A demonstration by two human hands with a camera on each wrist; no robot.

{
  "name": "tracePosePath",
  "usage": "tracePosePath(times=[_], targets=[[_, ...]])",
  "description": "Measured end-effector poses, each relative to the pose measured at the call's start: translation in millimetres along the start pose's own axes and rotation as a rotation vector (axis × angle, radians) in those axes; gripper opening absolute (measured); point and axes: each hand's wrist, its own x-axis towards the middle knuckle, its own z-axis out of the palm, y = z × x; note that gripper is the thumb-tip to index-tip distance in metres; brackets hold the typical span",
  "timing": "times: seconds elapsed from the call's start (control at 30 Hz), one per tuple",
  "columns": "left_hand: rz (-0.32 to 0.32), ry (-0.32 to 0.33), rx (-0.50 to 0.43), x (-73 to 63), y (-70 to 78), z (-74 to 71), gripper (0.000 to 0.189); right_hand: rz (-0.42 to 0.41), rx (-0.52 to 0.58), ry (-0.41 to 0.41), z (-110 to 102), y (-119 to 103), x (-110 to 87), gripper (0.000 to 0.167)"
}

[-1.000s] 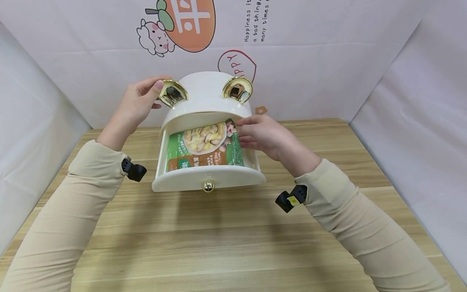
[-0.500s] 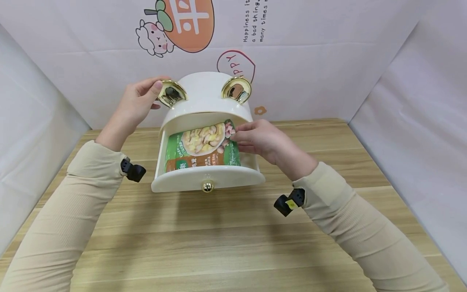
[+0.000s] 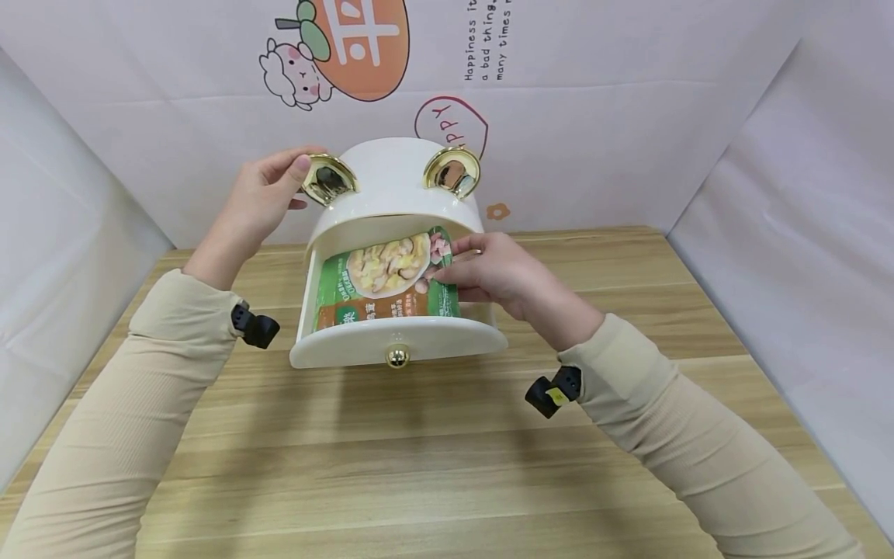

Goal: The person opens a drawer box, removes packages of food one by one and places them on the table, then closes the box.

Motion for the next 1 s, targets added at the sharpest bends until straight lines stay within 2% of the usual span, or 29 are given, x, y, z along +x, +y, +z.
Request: tracePosePath(times=[0.27, 0.5, 0.8, 1.0], targets=[[0.017, -0.003, 0.007, -0.8, 0.1, 0.5, 0.041, -0.041, 0.089, 0.012, -3.7, -4.5, -5.4, 0.042], [0.018, -0.002, 0.005, -1.1, -0.4, 0.3, 0.04, -0.013, 0.24, 0.029, -2.1, -6.0, -4.0, 0.021], [0.012, 0.007, 0.009, -0.9, -1.2, 0.3, 0.04, 0.01, 0.377, -0.002, -1.4, -9.7, -5.8, 0.029], [0.022, -0.003, 0.008, -1.4, -0.2, 0.2, 0.041, 0.036, 0.479, -0.009, -1.2, -10.4, -5.9, 0.028]])
